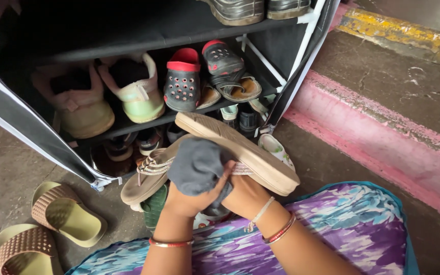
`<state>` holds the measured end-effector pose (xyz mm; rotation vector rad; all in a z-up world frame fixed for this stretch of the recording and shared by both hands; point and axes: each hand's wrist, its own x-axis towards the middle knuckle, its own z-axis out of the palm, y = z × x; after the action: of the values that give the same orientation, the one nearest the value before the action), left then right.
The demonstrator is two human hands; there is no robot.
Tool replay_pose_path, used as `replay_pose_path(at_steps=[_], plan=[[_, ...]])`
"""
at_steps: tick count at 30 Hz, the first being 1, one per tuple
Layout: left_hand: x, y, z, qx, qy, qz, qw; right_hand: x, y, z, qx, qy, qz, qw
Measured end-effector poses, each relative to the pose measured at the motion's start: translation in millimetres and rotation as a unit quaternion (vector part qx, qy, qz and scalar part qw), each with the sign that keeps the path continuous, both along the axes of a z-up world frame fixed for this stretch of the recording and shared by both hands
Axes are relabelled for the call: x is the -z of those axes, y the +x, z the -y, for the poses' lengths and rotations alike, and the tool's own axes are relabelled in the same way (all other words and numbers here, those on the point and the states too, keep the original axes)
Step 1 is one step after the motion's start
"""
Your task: The person sits on the floor and wipes several pairs of shoes with a dark cloth. They clean a black sneaker, a pair of beige sandals, and a pair of white clogs, then place each item back into the shoe rack.
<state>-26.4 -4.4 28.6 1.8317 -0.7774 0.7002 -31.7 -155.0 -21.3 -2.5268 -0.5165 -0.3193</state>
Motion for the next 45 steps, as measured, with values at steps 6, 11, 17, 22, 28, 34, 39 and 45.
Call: replay_pose_path(at_steps=[6, 11, 17, 22, 28, 34, 39, 45], plan=[[40, 3, 8, 0.048, 0.057, -0.013, 0.997, 91, 15, 18, -0.015, 0.060, 0.003, 0.998], [44, 1, 24, 0.106, 0.092, 0.018, 0.990, 83, 18, 18, -0.023, 0.021, 0.020, 0.999], [-6, -3, -1, 0.090, -0.041, 0.006, 0.995, 21, 14, 4, -0.019, -0.039, -0.006, 0.999], [10, 8, -15, -0.005, 0.007, -0.074, 0.997, -17, 6, -3, 0.028, -0.026, 0.178, 0.983], [29, -1, 26, 0.028, 0.053, 0.029, 0.998, -3, 11, 4, -0.065, 0.053, 0.121, 0.989], [19, -12, 32, -0.012, 0.065, 0.085, 0.994, 28, 25, 4, -0.126, 0.215, 0.032, 0.968], [23, -1, 16, 0.049, 0.036, 0.002, 0.998, 18, 16, 9, -0.107, 0.121, 0.097, 0.982], [24, 7, -7, -0.052, 0.042, -0.027, 0.997, -11, 9, 4, 0.047, 0.013, 0.104, 0.993]])
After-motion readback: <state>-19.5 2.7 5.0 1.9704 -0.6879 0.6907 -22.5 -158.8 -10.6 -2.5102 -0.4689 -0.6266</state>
